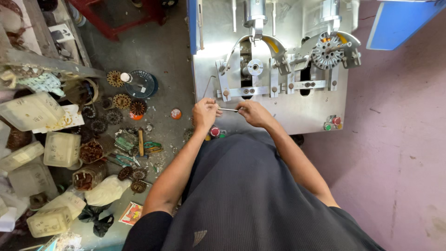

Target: The person uses an Allen key to tighten and loosen screws on a metal machine, adjusting various components and levers. They manipulate a rotating gear mechanism and press control buttons to test the machine's operation.

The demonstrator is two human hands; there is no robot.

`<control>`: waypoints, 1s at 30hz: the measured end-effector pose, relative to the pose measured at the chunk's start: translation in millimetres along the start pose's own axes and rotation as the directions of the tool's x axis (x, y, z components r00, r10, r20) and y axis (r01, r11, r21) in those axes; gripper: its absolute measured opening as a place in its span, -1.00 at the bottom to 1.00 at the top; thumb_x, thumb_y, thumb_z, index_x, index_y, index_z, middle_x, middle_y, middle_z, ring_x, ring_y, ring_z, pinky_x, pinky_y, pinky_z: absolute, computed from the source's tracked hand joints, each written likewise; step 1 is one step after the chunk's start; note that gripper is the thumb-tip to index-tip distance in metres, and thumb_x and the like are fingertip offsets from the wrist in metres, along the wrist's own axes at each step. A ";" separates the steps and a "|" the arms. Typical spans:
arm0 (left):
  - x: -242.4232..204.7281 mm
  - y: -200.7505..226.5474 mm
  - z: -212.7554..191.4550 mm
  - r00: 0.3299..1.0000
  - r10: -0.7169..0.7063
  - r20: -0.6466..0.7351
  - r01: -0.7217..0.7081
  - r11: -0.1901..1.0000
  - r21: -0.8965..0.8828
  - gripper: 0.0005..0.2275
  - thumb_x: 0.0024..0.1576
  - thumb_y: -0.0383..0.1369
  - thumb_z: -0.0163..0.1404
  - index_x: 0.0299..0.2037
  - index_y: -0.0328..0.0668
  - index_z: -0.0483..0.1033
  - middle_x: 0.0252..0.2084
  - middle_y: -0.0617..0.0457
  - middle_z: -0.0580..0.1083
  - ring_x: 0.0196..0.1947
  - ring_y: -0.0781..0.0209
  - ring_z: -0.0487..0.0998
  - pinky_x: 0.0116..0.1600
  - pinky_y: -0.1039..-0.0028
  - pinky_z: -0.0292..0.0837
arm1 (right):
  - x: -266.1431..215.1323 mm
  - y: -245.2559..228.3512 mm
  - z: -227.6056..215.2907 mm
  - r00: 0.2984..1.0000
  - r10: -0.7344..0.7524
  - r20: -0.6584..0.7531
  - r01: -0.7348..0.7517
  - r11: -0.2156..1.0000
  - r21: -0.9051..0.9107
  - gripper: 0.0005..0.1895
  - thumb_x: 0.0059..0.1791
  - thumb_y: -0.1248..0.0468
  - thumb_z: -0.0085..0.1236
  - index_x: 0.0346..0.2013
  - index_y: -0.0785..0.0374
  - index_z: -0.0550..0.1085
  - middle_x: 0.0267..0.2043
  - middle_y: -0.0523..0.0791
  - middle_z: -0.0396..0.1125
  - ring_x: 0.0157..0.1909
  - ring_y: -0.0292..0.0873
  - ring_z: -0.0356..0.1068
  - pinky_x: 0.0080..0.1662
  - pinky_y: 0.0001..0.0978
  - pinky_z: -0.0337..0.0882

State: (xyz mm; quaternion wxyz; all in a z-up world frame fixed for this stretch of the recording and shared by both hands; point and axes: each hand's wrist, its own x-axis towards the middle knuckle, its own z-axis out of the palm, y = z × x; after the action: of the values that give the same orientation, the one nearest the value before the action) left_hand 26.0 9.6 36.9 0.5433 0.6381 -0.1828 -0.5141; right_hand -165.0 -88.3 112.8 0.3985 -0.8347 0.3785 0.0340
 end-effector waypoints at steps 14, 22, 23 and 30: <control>102.6 82.4 -5.2 0.880 0.469 0.082 -0.453 0.772 0.445 -0.91 0.09 -0.47 0.15 -0.26 -0.31 0.64 -0.31 -0.19 0.60 -0.34 -0.05 0.67 -0.20 0.29 0.53 | 96.0 -30.9 79.8 0.870 0.372 0.325 -0.442 0.292 0.848 -0.82 0.13 0.32 -0.07 -0.12 0.43 0.38 -0.32 0.04 0.43 -0.40 -0.06 0.51 -0.29 -0.19 0.59; 103.4 90.9 -4.0 0.821 0.562 0.100 -0.527 0.680 0.509 -0.92 0.07 -0.51 0.15 -0.27 -0.31 0.65 -0.32 -0.21 0.59 -0.29 -0.16 0.63 -0.16 0.22 0.50 | 103.2 -32.6 81.7 0.862 0.389 0.323 -0.456 0.319 0.831 -0.81 0.14 0.33 -0.10 -0.17 0.46 0.39 -0.33 0.05 0.44 -0.38 -0.04 0.51 -0.28 -0.16 0.60; 103.4 90.8 -3.3 0.822 0.562 0.097 -0.524 0.678 0.515 -0.92 0.07 -0.51 0.15 -0.27 -0.31 0.65 -0.32 -0.21 0.59 -0.29 -0.16 0.63 -0.16 0.23 0.50 | 103.6 -34.6 79.6 0.859 0.392 0.329 -0.461 0.311 0.831 -0.81 0.14 0.33 -0.10 -0.17 0.46 0.39 -0.34 0.05 0.44 -0.39 -0.04 0.51 -0.29 -0.17 0.60; 129.5 87.1 -3.1 0.989 0.082 0.126 -0.108 0.969 0.220 -0.92 0.14 -0.53 0.06 -0.29 -0.44 0.58 -0.49 -0.15 0.58 -0.57 0.12 0.65 -0.48 0.36 0.59 | 98.5 -51.6 55.4 0.808 0.455 0.375 -0.514 0.233 0.825 -0.72 0.16 0.16 -0.13 -0.33 0.27 0.37 -0.54 -0.16 0.24 -0.64 -0.29 0.16 -0.57 -0.43 0.18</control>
State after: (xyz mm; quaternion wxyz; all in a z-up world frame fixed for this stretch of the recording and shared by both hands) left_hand 109.4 -121.3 54.1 0.4797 0.6554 -0.3017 -0.4994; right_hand -47.4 -89.2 72.8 0.7607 -0.3235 0.5620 -0.0305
